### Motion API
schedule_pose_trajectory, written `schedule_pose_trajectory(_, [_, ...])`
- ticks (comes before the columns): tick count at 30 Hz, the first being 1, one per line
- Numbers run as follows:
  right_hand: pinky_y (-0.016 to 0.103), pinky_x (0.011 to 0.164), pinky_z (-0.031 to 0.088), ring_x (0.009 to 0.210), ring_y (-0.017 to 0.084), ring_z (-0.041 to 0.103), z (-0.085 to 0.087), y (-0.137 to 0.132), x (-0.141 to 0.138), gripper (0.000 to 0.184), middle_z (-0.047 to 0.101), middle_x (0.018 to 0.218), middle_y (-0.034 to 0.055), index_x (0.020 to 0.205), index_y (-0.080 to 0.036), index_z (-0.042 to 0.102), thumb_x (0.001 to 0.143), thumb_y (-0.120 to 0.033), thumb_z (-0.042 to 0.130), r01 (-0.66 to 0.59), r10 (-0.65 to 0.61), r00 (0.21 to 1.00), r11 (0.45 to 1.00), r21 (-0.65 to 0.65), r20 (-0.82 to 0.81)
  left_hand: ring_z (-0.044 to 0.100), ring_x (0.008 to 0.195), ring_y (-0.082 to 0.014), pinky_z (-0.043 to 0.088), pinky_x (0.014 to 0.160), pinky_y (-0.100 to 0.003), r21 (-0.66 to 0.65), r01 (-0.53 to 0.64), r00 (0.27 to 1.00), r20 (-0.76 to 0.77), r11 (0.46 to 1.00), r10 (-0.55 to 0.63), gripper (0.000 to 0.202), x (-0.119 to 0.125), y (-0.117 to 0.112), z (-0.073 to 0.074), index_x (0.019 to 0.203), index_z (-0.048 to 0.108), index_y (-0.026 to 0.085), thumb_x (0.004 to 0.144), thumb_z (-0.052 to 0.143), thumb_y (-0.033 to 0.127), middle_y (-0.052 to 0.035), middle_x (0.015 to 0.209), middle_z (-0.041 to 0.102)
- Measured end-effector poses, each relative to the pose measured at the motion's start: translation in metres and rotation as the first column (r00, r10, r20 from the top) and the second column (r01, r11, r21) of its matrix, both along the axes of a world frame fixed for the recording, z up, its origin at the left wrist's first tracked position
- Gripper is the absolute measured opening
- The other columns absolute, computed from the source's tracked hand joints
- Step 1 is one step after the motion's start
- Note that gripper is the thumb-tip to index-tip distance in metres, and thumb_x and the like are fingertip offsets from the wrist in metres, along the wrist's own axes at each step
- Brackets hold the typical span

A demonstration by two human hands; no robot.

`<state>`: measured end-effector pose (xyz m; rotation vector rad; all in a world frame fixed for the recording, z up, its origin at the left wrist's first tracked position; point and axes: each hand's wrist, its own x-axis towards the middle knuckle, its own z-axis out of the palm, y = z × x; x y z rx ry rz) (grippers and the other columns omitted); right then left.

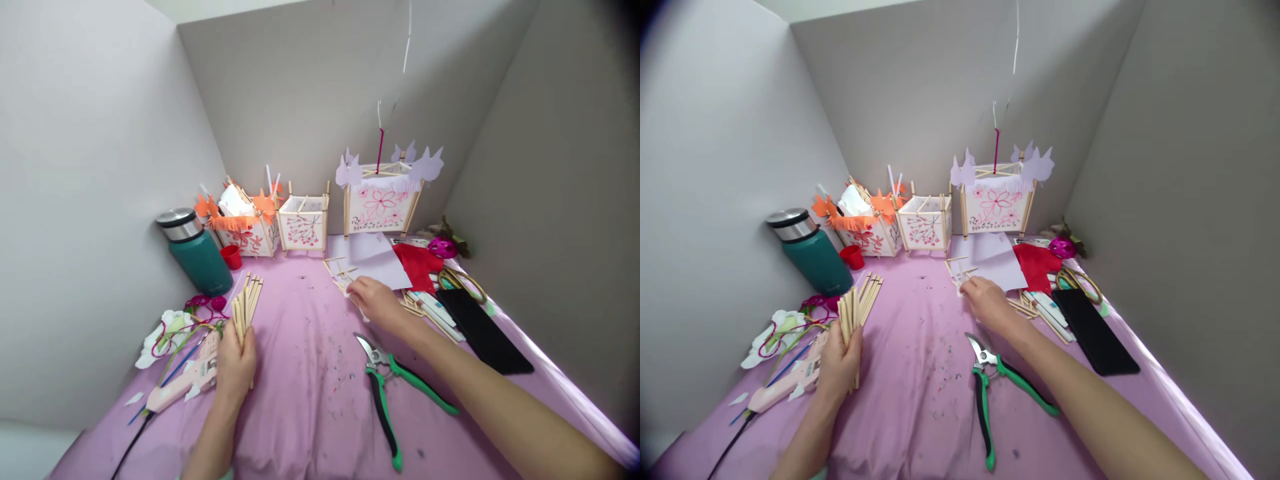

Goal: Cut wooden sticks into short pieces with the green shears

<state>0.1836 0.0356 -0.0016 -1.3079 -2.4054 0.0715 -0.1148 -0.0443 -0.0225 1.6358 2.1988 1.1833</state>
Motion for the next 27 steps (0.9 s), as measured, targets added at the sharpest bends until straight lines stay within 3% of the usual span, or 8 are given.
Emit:
schedule_pose_trajectory(2, [0.027,0.079,0.042,0.090,0.018,0.059,0.007,0.009,0.022,0.021,0.065,0.098,0.0075,0.101,-0.018,0.062,0.093,-0.016,0.043,0.113,-0.108,0.991,0.991,0.065,-0.073,0.061,0.083,-0.0242,0.046,0.075,-0.035,-0.061,0.069,0.997,-0.022,0.996,-0.070,0.027,0.007,0.005,0.008,0.105,0.050,0.018,0.087,0.041,0.035,-0.0074,0.088,0.063])
schedule_pose_trajectory(6, [0.028,0.077,0.043,0.090,0.019,0.061,0.013,0.015,0.060,0.019,0.066,0.097,0.0067,0.097,-0.018,0.062,0.092,-0.020,0.044,0.315,-0.288,0.941,0.938,0.147,-0.177,0.063,0.086,-0.0244,0.045,0.072,-0.033,-0.280,0.155,0.965,-0.163,0.948,-0.206,0.026,0.030,0.026,0.025,0.109,0.049,0.015,0.087,0.039,0.025,-0.0110,0.093,0.065])
schedule_pose_trajectory(10, [0.035,0.082,0.044,0.094,0.024,0.059,0.009,0.010,0.089,0.023,0.065,0.100,0.0123,0.101,-0.014,0.063,0.092,-0.022,0.043,0.469,-0.425,0.877,0.856,0.216,-0.223,0.065,0.090,-0.0257,0.044,0.070,-0.033,-0.404,0.144,0.904,-0.319,0.903,-0.287,0.028,0.052,0.050,0.029,0.114,0.047,0.015,0.088,0.035,0.017,-0.0143,0.103,0.065])
schedule_pose_trajectory(15, [0.041,0.086,0.042,0.102,0.030,0.053,-0.003,-0.009,0.105,0.030,0.059,0.110,0.0179,0.112,-0.012,0.062,0.089,-0.025,0.049,0.516,-0.476,0.857,0.804,0.297,-0.200,0.065,0.088,-0.0265,0.044,0.069,-0.034,-0.441,0.044,0.840,-0.470,0.896,-0.273,0.029,0.070,0.060,0.017,0.113,0.049,0.012,0.087,0.034,0.010,-0.0164,0.101,0.064])
schedule_pose_trajectory(20, [0.042,0.086,0.043,0.104,0.029,0.054,-0.016,-0.029,0.107,0.027,0.061,0.109,0.0147,0.110,-0.015,0.061,0.092,-0.027,0.046,0.509,-0.455,0.860,0.783,0.358,-0.229,0.060,0.100,-0.0313,0.045,0.072,-0.036,-0.405,-0.072,0.810,-0.557,0.911,-0.184,0.027,0.081,0.059,0.015,0.110,0.051,0.009,0.092,0.036,0.021,-0.0191,0.102,0.060])
schedule_pose_trajectory(23, [0.040,0.084,0.046,0.099,0.027,0.058,-0.018,-0.049,0.103,0.024,0.063,0.106,0.0122,0.107,-0.019,0.060,0.094,-0.032,0.044,0.428,-0.370,0.898,0.858,0.284,-0.238,0.057,0.104,-0.0328,0.045,0.078,-0.040,-0.388,-0.089,0.781,-0.599,0.917,-0.178,0.037,0.082,0.054,0.020,0.109,0.054,0.010,0.090,0.047,0.040,-0.0183,0.105,0.059])
schedule_pose_trajectory(25, [0.038,0.082,0.048,0.094,0.024,0.061,-0.018,-0.070,0.097,0.023,0.064,0.103,0.0091,0.106,-0.023,0.060,0.095,-0.036,0.045,0.296,-0.272,0.943,0.949,0.109,-0.192,0.056,0.104,-0.0327,0.044,0.081,-0.042,-0.395,-0.089,0.767,-0.613,0.914,-0.191,0.043,0.082,0.050,0.022,0.109,0.055,0.011,0.086,0.052,0.048,-0.0171,0.105,0.059])
schedule_pose_trajectory(27, [0.036,0.077,0.050,0.088,0.022,0.063,-0.020,-0.092,0.089,0.022,0.065,0.100,0.0066,0.105,-0.026,0.060,0.093,-0.041,0.049,0.182,-0.190,0.973,0.981,-0.074,-0.129,0.055,0.103,-0.0323,0.044,0.081,-0.042,-0.401,-0.079,0.757,-0.620,0.913,-0.206,0.045,0.082,0.046,0.021,0.108,0.056,0.012,0.085,0.054,0.050,-0.0160,0.105,0.059])
